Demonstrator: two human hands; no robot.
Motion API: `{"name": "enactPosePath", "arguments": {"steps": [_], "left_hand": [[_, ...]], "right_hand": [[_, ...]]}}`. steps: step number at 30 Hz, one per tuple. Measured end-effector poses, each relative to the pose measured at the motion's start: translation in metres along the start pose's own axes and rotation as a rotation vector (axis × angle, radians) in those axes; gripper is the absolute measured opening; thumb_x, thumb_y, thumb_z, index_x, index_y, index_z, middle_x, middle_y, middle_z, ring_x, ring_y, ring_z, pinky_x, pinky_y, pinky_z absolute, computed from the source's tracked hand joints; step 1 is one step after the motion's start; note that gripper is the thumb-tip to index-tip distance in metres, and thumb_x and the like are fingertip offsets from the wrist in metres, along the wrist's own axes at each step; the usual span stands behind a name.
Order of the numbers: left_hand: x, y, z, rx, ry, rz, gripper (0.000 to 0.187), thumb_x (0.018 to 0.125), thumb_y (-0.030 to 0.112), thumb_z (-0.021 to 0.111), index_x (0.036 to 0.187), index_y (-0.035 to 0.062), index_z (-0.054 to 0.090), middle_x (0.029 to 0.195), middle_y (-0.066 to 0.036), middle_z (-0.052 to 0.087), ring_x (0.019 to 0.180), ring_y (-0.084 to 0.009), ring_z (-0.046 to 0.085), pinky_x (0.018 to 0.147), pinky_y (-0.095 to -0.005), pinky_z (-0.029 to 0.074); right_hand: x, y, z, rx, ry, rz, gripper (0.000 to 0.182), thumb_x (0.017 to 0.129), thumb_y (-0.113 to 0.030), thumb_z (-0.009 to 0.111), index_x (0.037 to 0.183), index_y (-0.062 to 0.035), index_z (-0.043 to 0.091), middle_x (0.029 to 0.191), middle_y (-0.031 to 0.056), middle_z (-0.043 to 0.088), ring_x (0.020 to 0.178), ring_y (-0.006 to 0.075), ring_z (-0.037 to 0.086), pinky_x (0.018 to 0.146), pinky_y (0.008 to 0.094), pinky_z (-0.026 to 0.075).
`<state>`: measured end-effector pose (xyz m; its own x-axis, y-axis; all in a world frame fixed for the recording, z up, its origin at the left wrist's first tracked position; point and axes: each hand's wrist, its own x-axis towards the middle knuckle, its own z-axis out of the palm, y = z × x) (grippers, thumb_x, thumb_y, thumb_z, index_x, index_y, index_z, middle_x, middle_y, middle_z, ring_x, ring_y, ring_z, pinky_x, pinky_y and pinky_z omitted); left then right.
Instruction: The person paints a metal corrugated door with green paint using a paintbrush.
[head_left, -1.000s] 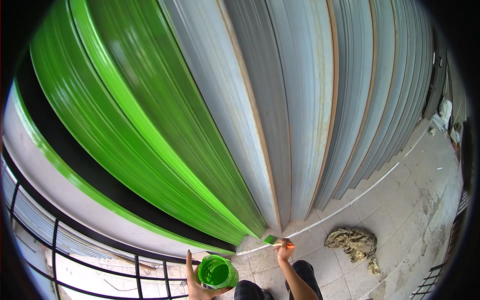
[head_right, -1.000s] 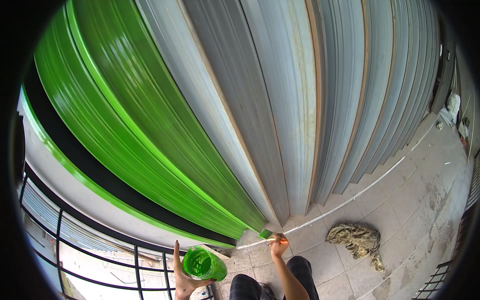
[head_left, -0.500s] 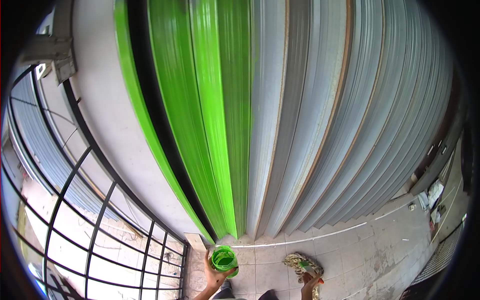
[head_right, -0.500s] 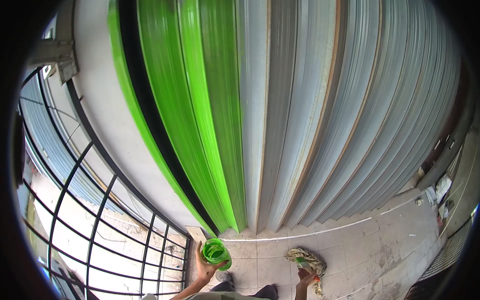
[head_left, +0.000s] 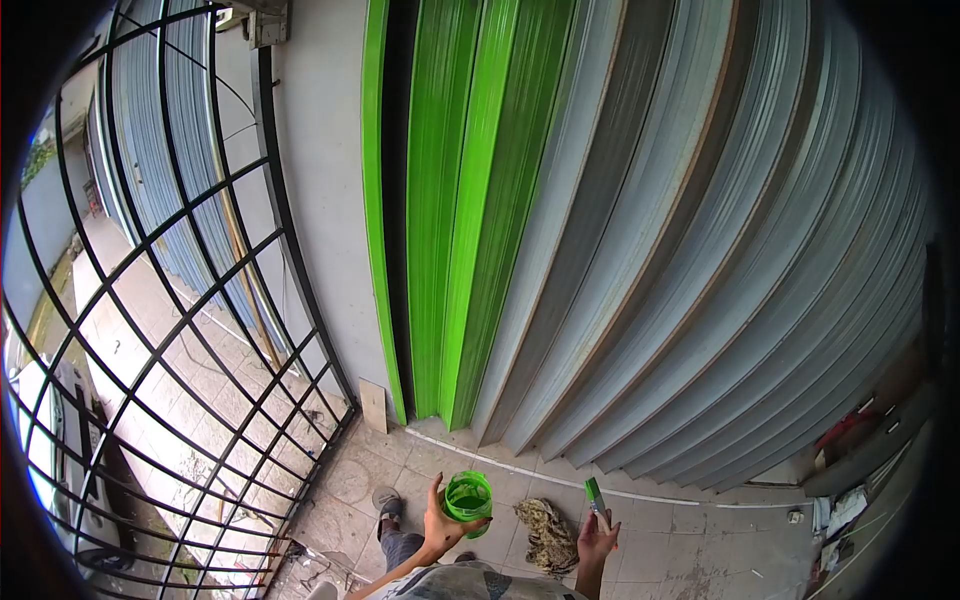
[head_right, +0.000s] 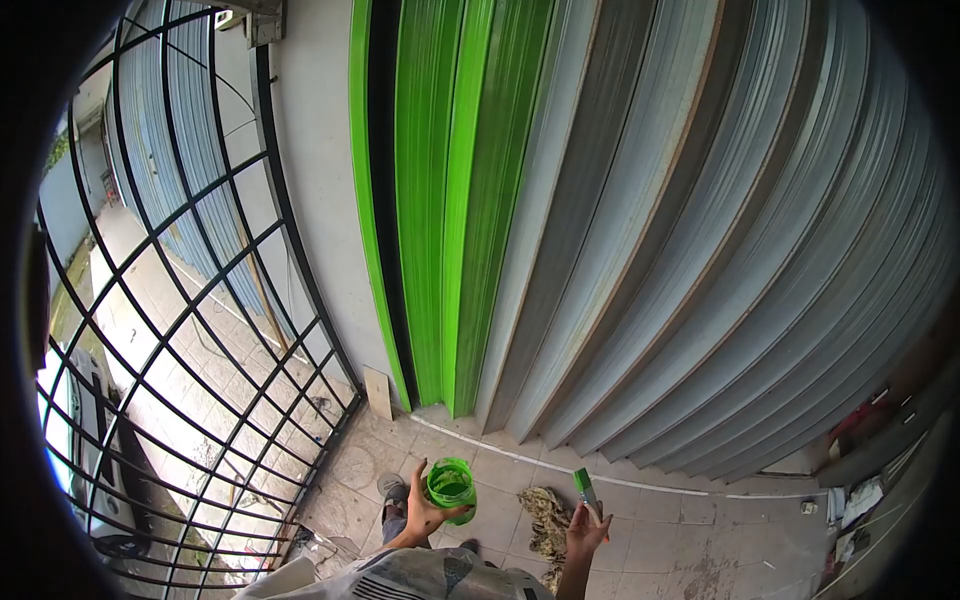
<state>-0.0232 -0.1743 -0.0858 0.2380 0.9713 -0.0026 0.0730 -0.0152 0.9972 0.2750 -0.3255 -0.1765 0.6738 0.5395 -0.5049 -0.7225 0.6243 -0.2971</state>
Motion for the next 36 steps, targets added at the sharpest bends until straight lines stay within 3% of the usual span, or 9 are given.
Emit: {"name": "enactPosePath", "arguments": {"steps": [3,7,14,17,21,24,28,31,36], "left_hand": [[-0.011,0.006,0.007,0.020,0.034,-0.019,0.117,0.052,0.022,0.091,0.140,0.0018,0.016,0.119,-0.020,0.054,0.109,-0.0283,0.056,0.095,-0.0387,0.045],[-0.017,0.020,0.010,0.135,0.134,0.016,0.119,0.051,0.024,0.092,0.139,0.0021,0.016,0.118,-0.020,0.054,0.109,-0.0290,0.056,0.095,-0.0390,0.045],[-0.022,0.016,0.014,0.118,0.213,0.052,0.120,0.050,0.025,0.092,0.140,0.0025,0.016,0.117,-0.021,0.055,0.108,-0.0294,0.057,0.096,-0.0392,0.045],[-0.025,0.038,0.014,0.122,0.187,0.009,0.120,0.050,0.026,0.091,0.140,0.0027,0.016,0.117,-0.021,0.056,0.108,-0.0296,0.057,0.096,-0.0392,0.044],[-0.003,0.059,0.004,0.210,0.112,0.132,0.120,0.050,0.029,0.091,0.140,0.0034,0.017,0.117,-0.020,0.058,0.110,-0.0293,0.057,0.097,-0.0393,0.044],[0.023,0.123,-0.005,0.295,0.028,0.178,0.120,0.049,0.030,0.091,0.141,0.0055,0.017,0.120,-0.020,0.057,0.112,-0.0303,0.056,0.098,-0.0406,0.043],[0.056,0.176,-0.013,0.369,0.009,0.407,0.120,0.052,0.035,0.089,0.142,0.0090,0.014,0.125,-0.018,0.055,0.109,-0.0343,0.057,0.093,-0.0420,0.047],[0.064,0.219,-0.015,0.377,-0.031,0.529,0.120,0.052,0.030,0.089,0.143,0.0098,0.013,0.128,-0.014,0.054,0.110,-0.0338,0.057,0.093,-0.0410,0.048],[0.076,0.254,-0.032,0.392,-0.154,0.680,0.119,0.053,0.024,0.087,0.144,0.0086,0.011,0.128,-0.012,0.053,0.114,-0.0324,0.054,0.094,-0.0400,0.047]], "right_hand": [[0.002,-0.024,0.031,0.083,-0.196,0.093,0.046,0.093,-0.045,0.049,0.110,-0.0045,0.061,0.106,0.0164,0.064,0.096,0.0291,0.063,0.083,0.0327,0.056],[0.017,-0.035,0.051,0.087,-0.321,0.146,0.026,0.091,-0.031,0.057,0.106,-0.0108,0.064,0.106,0.0103,0.066,0.097,0.0219,0.064,0.085,0.0332,0.055],[0.005,-0.015,0.075,0.054,-0.305,0.097,0.020,0.085,-0.003,0.063,0.104,-0.0091,0.065,0.103,0.0085,0.066,0.095,0.0200,0.064,0.086,0.0328,0.055],[0.000,-0.013,0.083,0.041,-0.240,0.083,0.021,0.085,-0.003,0.062,0.106,-0.0076,0.064,0.105,0.0085,0.066,0.098,0.0196,0.063,0.088,0.0327,0.054],[0.002,-0.030,0.151,-0.058,-0.422,0.137,0.021,0.088,-0.005,0.059,0.109,-0.0006,0.060,0.109,0.0095,0.064,0.102,0.0198,0.061,0.093,0.0325,0.051],[-0.012,-0.040,0.237,-0.056,-0.712,0.048,0.021,0.090,-0.008,0.056,0.110,-0.0019,0.060,0.109,0.0082,0.064,0.103,0.0171,0.060,0.093,0.0298,0.050],[-0.098,-0.033,0.342,-0.371,-0.995,-0.229,0.016,0.088,-0.008,0.061,0.102,-0.0026,0.058,0.101,0.0088,0.065,0.095,0.0172,0.062,0.090,0.0306,0.052],[-0.148,-0.021,0.375,-0.664,-1.260,-0.478,0.016,0.081,0.001,0.067,0.094,-0.0041,0.060,0.097,0.0112,0.067,0.088,0.0197,0.066,0.079,0.0349,0.056],[-0.193,0.005,0.411,-1.089,-1.622,-0.839,0.022,0.075,0.001,0.073,0.093,-0.0042,0.061,0.096,0.0117,0.068,0.087,0.0203,0.068,0.071,0.0297,0.057]]}}
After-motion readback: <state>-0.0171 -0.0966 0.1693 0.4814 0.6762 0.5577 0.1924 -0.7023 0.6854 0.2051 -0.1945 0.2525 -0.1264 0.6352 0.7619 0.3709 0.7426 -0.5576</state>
